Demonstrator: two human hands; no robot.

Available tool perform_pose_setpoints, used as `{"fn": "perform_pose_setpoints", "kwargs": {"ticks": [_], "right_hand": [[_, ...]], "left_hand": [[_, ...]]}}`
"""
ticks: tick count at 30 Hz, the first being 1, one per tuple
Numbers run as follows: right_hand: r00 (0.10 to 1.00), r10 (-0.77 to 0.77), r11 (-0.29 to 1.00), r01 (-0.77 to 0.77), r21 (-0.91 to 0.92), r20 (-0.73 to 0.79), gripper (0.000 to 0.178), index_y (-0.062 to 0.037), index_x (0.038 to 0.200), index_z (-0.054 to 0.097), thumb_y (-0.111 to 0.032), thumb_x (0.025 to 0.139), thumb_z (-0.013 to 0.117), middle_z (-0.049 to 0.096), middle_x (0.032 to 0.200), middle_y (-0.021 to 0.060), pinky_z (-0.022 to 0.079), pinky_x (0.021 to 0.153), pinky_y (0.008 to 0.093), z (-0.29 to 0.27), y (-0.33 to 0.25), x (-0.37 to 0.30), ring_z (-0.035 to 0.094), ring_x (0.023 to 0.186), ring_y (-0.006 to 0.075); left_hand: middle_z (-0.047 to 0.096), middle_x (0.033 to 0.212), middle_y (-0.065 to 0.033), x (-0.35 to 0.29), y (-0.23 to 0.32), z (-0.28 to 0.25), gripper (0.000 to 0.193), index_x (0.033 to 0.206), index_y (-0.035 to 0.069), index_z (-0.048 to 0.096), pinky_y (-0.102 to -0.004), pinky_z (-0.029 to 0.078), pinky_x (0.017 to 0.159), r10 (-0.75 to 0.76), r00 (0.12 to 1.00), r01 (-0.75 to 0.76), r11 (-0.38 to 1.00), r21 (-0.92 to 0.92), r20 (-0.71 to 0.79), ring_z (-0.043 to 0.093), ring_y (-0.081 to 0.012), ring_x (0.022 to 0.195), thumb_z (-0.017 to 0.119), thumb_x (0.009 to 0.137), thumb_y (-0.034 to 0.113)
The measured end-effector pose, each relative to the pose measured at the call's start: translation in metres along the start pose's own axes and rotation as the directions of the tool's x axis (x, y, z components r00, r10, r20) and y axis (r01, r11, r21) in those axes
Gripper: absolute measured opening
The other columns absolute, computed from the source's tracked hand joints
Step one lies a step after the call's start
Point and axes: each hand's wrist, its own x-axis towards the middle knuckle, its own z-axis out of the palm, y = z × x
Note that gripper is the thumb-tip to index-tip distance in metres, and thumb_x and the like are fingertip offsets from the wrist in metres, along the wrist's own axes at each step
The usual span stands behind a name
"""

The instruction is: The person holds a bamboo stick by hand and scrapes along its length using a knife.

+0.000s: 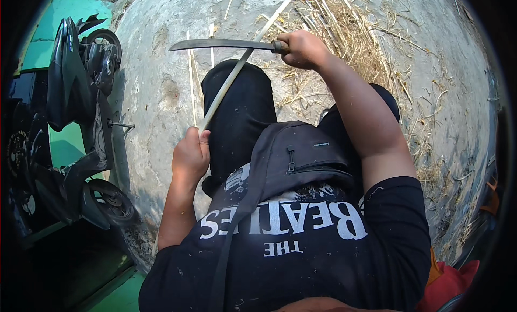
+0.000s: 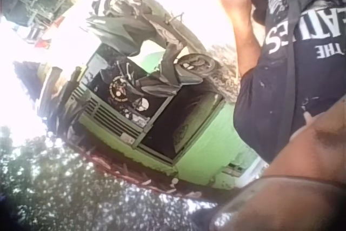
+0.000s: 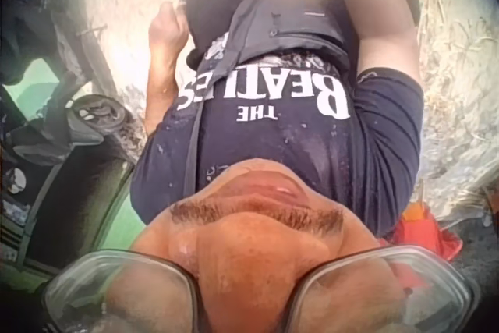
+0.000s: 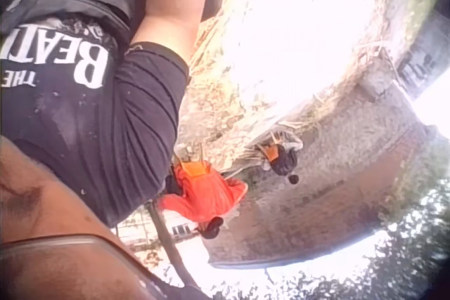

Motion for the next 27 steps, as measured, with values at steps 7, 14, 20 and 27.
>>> {"fn": "perform_pose_setpoints", "kwargs": {"ticks": [7, 14, 20, 27], "right_hand": [[0.969, 0.244, 0.958, -0.246, 0.144, 0.029, 0.032, -0.0119, 0.112, 0.073, -0.018, 0.082, 0.064, 0.073, 0.103, 0.0219, 0.055, 0.086, 0.0476, -0.005, 0.023, 0.001, 0.07, 0.097, 0.0392], [0.982, 0.17, 0.973, -0.181, 0.143, 0.084, 0.028, -0.0127, 0.108, 0.072, -0.016, 0.081, 0.066, 0.073, 0.097, 0.02, 0.056, 0.082, 0.0466, -0.005, 0.027, 0.001, 0.07, 0.092, 0.0389], [0.998, 0.067, 0.998, -0.067, -0.007, -0.022, 0.016, -0.0135, 0.095, 0.07, -0.019, 0.082, 0.064, 0.073, 0.092, 0.0156, 0.056, 0.081, 0.0491, -0.005, -0.001, -0.008, 0.07, 0.091, 0.0395], [0.976, 0.195, 0.981, -0.194, 0.016, -0.101, 0.018, -0.0154, 0.101, 0.072, -0.019, 0.084, 0.065, 0.073, 0.091, 0.0155, 0.057, 0.08, 0.0489, -0.009, 0.014, -0.007, 0.071, 0.09, 0.0369]], "left_hand": [[0.058, 0.069, -0.0282, 0.009, 0.0, -0.001, 0.037, 0.088, 0.001, 0.051, -0.0539, 0.045, 0.058, 0.025, 0.999, -0.025, 1.0, 0.008, 0.038, 0.059, -0.0523, 0.07, 0.051, 0.108, 0.032], [0.058, 0.068, -0.0288, 0.011, 0.007, 0.011, 0.039, 0.088, 0.0, 0.051, -0.0543, 0.045, 0.059, 0.099, 0.994, -0.103, 0.992, -0.069, -0.054, 0.06, -0.0527, 0.069, 0.049, 0.109, 0.033], [0.06, 0.069, -0.0311, 0.01, -0.007, 0.02, 0.032, 0.088, 0.0, 0.05, -0.0587, 0.046, 0.057, 0.104, 0.992, -0.108, 0.993, -0.052, -0.069, 0.06, -0.0545, 0.067, 0.055, 0.106, 0.027], [0.061, 0.07, -0.0303, 0.016, 0.005, 0.01, 0.031, 0.087, 0.001, 0.049, -0.0589, 0.046, 0.057, 0.132, 0.989, -0.136, 0.989, -0.056, -0.068, 0.06, -0.0546, 0.068, 0.059, 0.104, 0.025]]}}
